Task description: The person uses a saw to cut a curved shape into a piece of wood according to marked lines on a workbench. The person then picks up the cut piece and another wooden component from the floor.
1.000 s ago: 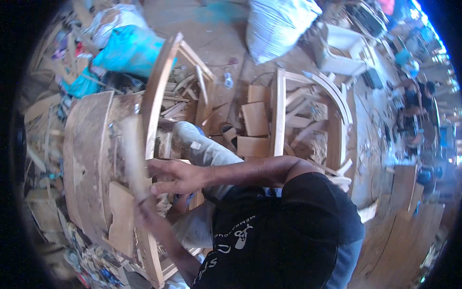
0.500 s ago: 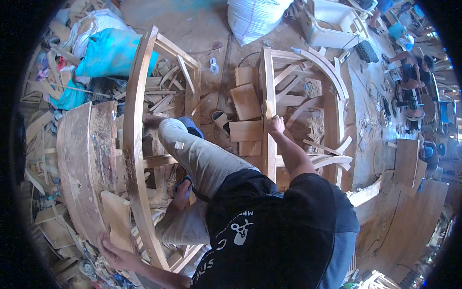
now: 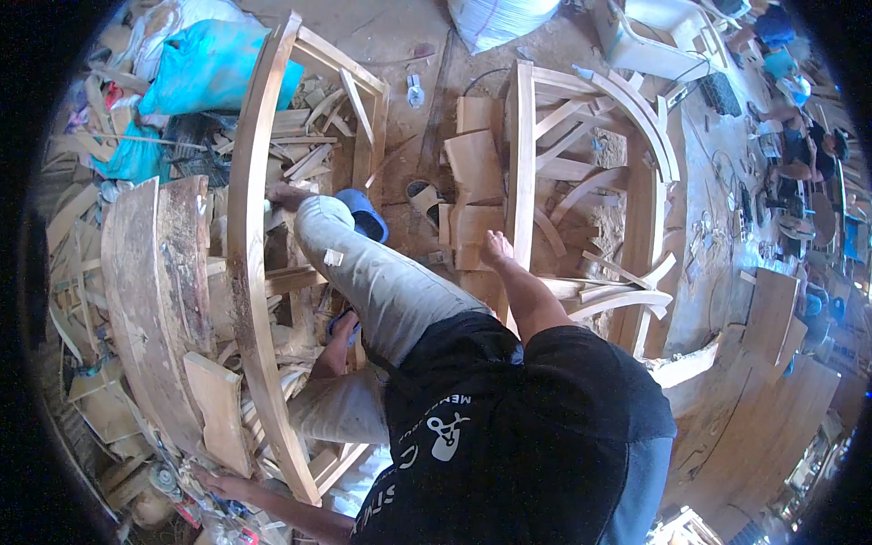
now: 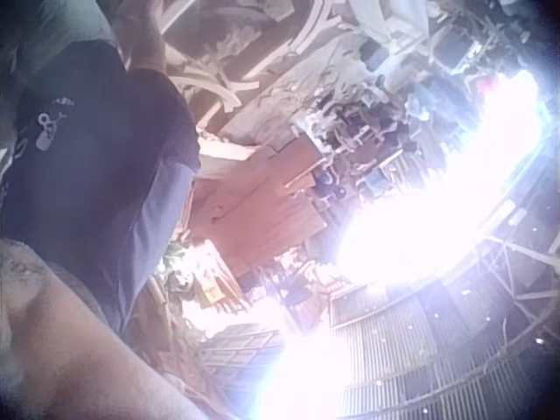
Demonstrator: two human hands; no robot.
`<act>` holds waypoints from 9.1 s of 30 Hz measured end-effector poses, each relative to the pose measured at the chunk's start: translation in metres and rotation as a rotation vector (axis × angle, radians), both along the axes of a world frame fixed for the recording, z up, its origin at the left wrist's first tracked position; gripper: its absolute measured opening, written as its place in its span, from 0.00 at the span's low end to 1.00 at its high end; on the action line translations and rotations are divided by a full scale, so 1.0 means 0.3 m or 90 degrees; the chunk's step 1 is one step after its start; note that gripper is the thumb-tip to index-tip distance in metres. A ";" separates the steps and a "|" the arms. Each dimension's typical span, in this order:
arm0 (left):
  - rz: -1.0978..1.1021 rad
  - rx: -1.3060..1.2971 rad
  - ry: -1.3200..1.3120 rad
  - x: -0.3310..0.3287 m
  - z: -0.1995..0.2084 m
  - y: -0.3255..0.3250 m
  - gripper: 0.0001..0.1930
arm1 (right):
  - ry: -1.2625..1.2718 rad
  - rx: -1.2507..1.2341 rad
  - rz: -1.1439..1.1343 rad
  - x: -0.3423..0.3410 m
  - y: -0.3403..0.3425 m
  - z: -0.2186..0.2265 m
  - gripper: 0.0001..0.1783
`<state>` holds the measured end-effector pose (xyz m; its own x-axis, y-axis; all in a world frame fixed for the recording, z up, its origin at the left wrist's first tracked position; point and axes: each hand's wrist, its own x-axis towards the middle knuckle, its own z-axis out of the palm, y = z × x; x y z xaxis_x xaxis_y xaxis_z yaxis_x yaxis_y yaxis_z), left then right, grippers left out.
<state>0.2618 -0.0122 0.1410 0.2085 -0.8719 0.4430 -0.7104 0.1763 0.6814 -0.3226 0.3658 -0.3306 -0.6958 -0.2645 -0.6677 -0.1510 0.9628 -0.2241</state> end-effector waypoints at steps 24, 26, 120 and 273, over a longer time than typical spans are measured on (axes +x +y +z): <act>-0.083 0.220 -0.272 -0.854 -0.418 -0.328 0.31 | -0.123 -0.055 -0.272 -0.354 -0.411 -0.668 0.47; -0.111 0.237 -0.274 -0.913 -0.451 -0.376 0.31 | 0.130 -0.048 -0.295 -0.316 -0.367 -0.675 0.33; 0.011 0.270 -0.254 -0.470 0.046 -0.861 0.34 | 0.281 -0.767 1.065 0.816 -1.391 1.668 0.75; 0.018 0.295 -0.284 -0.478 0.063 -1.008 0.30 | 0.176 -0.849 1.160 0.635 -1.630 1.640 0.70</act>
